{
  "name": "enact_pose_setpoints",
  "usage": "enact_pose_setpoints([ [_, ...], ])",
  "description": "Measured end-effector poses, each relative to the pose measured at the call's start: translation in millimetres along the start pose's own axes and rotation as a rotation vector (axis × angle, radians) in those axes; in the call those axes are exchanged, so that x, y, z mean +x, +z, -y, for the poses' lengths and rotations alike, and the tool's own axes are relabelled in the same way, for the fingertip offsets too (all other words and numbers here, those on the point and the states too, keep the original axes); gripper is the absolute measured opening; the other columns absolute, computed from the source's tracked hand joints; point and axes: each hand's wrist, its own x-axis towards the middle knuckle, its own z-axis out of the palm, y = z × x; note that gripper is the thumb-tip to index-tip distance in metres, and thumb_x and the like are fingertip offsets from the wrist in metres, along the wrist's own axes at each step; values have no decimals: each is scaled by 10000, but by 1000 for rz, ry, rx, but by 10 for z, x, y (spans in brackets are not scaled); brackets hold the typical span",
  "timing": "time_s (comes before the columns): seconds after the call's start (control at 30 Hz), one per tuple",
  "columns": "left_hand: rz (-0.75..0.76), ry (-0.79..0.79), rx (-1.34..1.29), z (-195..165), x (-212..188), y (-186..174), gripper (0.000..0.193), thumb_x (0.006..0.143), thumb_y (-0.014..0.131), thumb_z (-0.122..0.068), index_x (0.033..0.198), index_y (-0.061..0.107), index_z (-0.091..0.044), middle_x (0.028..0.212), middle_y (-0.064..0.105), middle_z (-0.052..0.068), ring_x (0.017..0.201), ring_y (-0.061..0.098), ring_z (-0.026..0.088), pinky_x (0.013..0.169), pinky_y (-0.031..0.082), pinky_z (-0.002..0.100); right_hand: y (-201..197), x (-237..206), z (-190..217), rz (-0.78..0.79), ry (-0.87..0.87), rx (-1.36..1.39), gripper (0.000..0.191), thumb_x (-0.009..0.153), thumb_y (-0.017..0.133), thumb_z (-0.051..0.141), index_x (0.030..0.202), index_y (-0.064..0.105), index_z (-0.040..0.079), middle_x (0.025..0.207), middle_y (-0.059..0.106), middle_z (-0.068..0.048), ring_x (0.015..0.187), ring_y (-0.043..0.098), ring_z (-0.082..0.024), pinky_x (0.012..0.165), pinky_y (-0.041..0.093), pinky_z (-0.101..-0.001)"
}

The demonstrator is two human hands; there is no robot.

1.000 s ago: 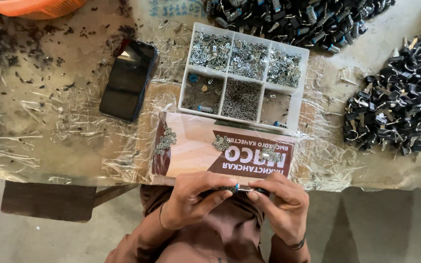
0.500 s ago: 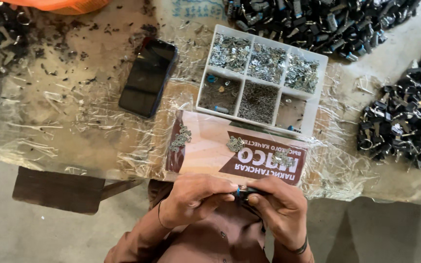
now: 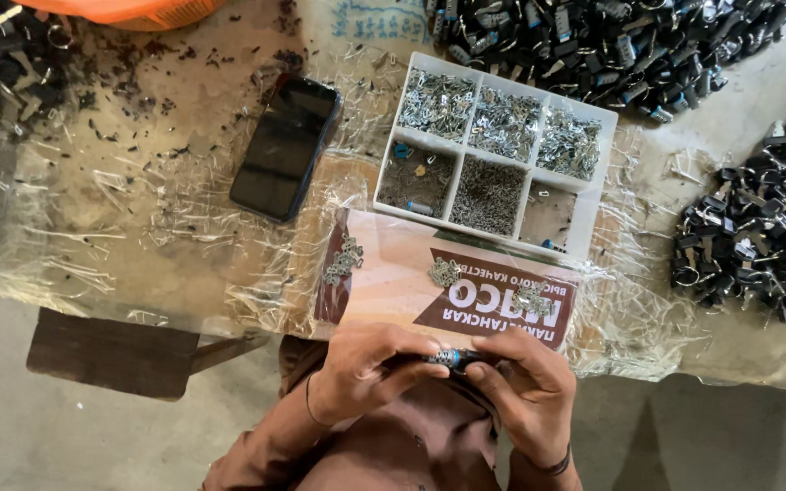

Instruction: The person sits at a workbench and assembles small metal fittings onto cylindrical black components one at a time, taking terminals from a compartment box, pressing each into place by hand, and setting finished pieces aside among large piles of parts.

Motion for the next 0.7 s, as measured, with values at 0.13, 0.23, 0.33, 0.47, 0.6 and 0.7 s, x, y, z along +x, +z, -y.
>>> enact_pose_setpoints([
  [0.13, 17, -18, -2, -51, 32, -14, 328, 885, 850, -68, 1161, 672, -66, 1072, 774, 99, 929, 792, 234, 798, 633, 308, 58, 44, 82, -13, -72, 6, 204, 823, 765, -79, 1014, 722, -22, 1022, 677, -99, 914, 648, -154, 789, 527, -268],
  [0.23, 69, 27, 111, -71, 61, -79, 333, 884, 815, -32, 1191, 690, -62, 1097, 778, 101, 954, 786, 252, 812, 625, 325, 108, 36, 117, -47, -180, -138, 200, 805, 757, -43, 992, 697, -3, 1190, 623, -141, 989, 635, -156, 853, 541, -274],
  [0.33, 83, 87, 153, -68, 103, -98, 321, 877, 823, -34, 1174, 709, -78, 1065, 766, 89, 941, 776, 254, 805, 618, 329, 31, 33, 66, 84, -77, 47, 178, 848, 743, -36, 1014, 683, -12, 1097, 673, -127, 967, 662, -157, 840, 553, -282],
  [0.47, 131, 137, 148, -70, 146, -92, 300, 853, 852, -48, 1121, 719, -54, 989, 758, 94, 870, 760, 252, 759, 611, 338, -92, 99, -123, 203, 449, 442, 148, 891, 744, -17, 1029, 694, -28, 823, 683, -105, 652, 604, -111, 549, 480, -251],
  [0.6, -39, 330, 320, 40, 103, -176, 228, 901, 777, -38, 1118, 712, -61, 953, 757, 64, 877, 779, 223, 767, 637, 333, -365, 548, -296, 551, 387, 492, 115, 901, 753, -31, 1001, 696, -42, 792, 717, -100, 603, 657, -121, 504, 517, -251],
  [0.7, -304, 254, 318, 166, -36, -161, 152, 954, 690, -59, 1097, 729, -86, 930, 781, 41, 812, 794, 202, 687, 641, 294, -758, 1138, -247, 526, 19, 601, 233, 946, 700, 168, 1107, 705, -1, 985, 750, -111, 783, 710, -193, 640, 575, -265],
])
